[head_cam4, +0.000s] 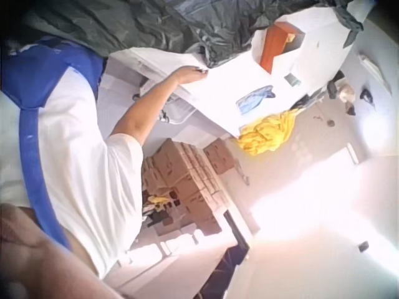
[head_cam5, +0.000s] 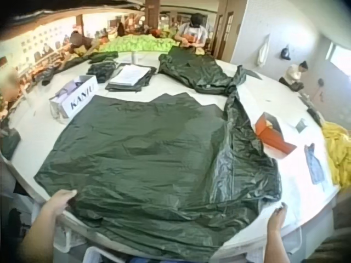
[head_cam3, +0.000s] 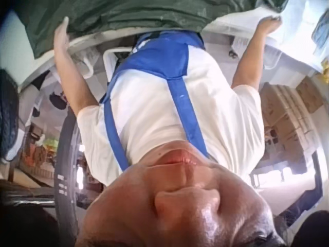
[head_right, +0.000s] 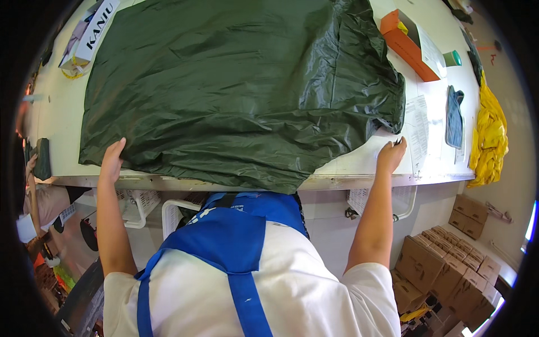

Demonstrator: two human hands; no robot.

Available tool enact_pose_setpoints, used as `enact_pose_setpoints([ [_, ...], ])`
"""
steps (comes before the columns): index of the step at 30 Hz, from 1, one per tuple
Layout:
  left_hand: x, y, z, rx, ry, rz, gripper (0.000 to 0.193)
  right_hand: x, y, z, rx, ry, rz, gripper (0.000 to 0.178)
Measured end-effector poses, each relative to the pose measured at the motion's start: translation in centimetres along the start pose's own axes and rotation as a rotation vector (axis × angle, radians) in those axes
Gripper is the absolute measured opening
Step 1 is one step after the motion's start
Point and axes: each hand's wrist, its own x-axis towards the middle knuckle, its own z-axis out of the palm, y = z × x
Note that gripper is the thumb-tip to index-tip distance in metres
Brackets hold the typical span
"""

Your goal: The person folds a green jacket on a white table. They smooth the fabric, fold the sleeves and body, and trim loose threads with scissors. The jacket is folded into a compact rectangle and placed on the table.

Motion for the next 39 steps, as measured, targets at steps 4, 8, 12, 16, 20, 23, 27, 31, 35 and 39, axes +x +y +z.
enact_pose_setpoints([
  [4, -0.4, -1.3, -0.3, -0.160, -0.012, 0.179, 0.049, 2.5, -4.7, -0.7, -0.093, 0.038, -0.522, 0.044],
  [8, -1.2, 0.4, 1.1, -0.087, 0.162, 0.271, 0.053, 3.7, -6.0, 1.1, -0.085, -0.320, -0.728, 0.018],
  [12, 3.7, -1.4, -0.3, 0.639, 0.359, 0.514, 0.043, 3.9, -5.6, 3.1, -0.373, -0.338, -0.668, 0.033],
  [16, 6.3, -3.9, 4.8, 0.871, 0.353, 0.440, 0.035, 1.7, -8.0, 4.6, -0.510, -0.285, -0.486, 0.030],
  [20, 5.4, -2.7, 4.7, 0.775, 0.294, 0.420, 0.034, -6.3, -13.0, 2.5, 0.044, -0.132, -0.750, 0.049],
  [23, 5.1, -1.7, 3.2, 0.746, 0.310, 0.354, 0.035, -17.9, -20.1, -1.9, -0.061, -0.615, -0.968, 0.062],
  [27, 5.8, -1.2, 1.7, 0.706, 0.388, 0.369, 0.038, -21.6, -20.0, -0.5, -0.089, -0.748, -0.981, 0.061],
  [31, 4.5, -3.5, -1.7, 0.910, 0.819, 0.278, 0.052, -20.6, -17.2, -3.2, 0.274, -0.684, -0.976, 0.059],
  [35, 3.1, -10.1, -7.8, 0.890, 0.657, -0.185, 0.072, -21.0, -11.9, -5.6, 0.115, -0.815, -1.104, 0.052],
  [39, 3.3, -11.4, -9.8, 0.591, 1.049, -0.145, 0.073, -20.9, -10.8, -5.3, -0.028, -0.792, -1.114, 0.053],
])
